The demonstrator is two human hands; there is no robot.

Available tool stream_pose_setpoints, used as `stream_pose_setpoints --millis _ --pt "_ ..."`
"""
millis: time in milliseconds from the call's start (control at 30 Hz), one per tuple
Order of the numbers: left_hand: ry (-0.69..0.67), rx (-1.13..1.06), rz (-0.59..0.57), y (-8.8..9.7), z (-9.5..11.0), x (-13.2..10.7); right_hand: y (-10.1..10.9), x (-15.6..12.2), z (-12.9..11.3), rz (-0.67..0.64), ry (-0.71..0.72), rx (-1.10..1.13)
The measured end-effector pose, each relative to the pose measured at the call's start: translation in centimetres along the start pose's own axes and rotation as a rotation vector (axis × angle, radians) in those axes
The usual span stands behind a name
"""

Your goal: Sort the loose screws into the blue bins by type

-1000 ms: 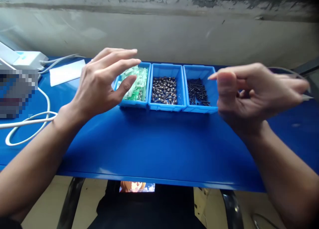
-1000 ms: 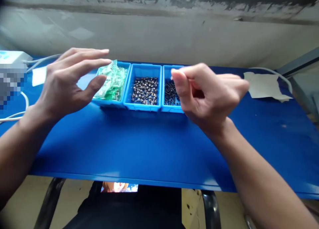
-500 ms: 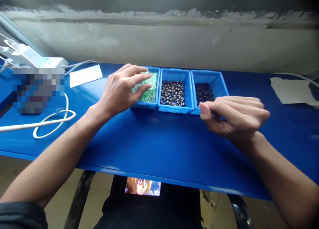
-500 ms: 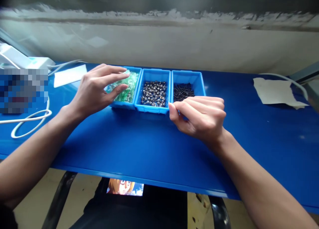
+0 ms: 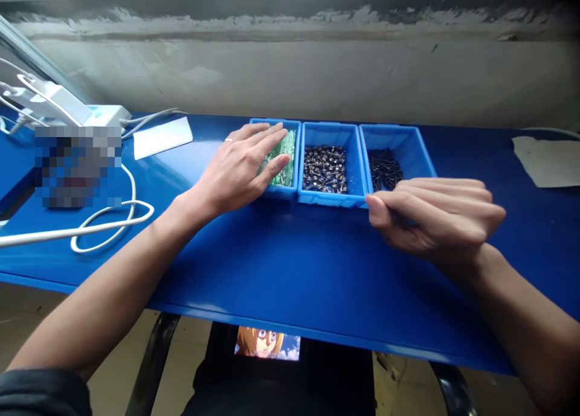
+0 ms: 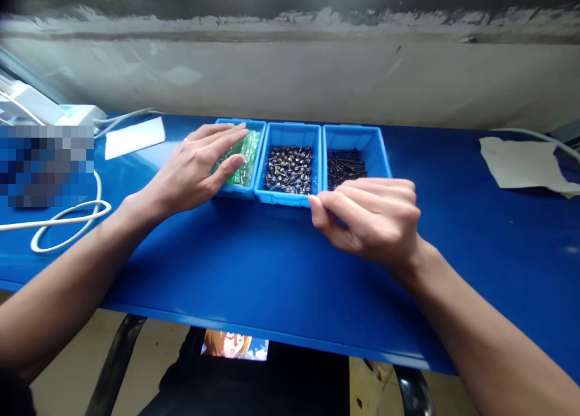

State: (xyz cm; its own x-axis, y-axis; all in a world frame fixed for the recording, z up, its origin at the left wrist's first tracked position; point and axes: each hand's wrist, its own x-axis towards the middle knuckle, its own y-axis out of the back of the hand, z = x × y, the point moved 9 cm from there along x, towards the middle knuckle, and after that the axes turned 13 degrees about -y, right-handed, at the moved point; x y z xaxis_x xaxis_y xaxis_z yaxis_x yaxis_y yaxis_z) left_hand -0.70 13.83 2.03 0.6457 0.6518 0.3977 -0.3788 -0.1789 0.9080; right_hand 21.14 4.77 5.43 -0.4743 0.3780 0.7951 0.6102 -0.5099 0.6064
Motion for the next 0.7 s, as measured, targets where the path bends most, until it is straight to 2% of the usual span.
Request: stream_pose_setpoints --millis 133,300,367,467,533,567,633,700 --pt "-0.010 0.013 -0.039 -0.3 0.0 -0.1 -0.2 0.0 -0.3 -0.011 0.018 0.042" --pt "0.019 -0.009 -0.018 0.2 -0.1 -0.1 -0.7 -0.3 -0.2 -0.026 0.011 0.023" --pt "0.023 -0.039 0.012 0.5 0.0 0.0 -0.3 -0.4 -0.1 0.007 0.021 -0.002" --pt "0.081 -0.139 0.161 1.4 -0.4 -0.2 1.0 0.5 0.2 0.086 -0.015 -0.018" --pt "0.167 -0.235 0.338 2.0 -1.5 -0.7 0.8 2.1 0.9 0.030 -0.121 0.006" --pt "0.227 -0.294 0.426 2.1 -2.3 -1.2 0.2 3.1 1.2 -0.026 -0.174 0.024" --pt "0.366 -0.455 0.528 1.4 -4.4 -2.0 -1.9 5.3 0.6 -0.151 -0.174 0.048" --pt "0.493 -0.648 0.504 -0.4 -6.2 -2.4 -4.6 7.6 0.5 -0.194 -0.232 -0.015"
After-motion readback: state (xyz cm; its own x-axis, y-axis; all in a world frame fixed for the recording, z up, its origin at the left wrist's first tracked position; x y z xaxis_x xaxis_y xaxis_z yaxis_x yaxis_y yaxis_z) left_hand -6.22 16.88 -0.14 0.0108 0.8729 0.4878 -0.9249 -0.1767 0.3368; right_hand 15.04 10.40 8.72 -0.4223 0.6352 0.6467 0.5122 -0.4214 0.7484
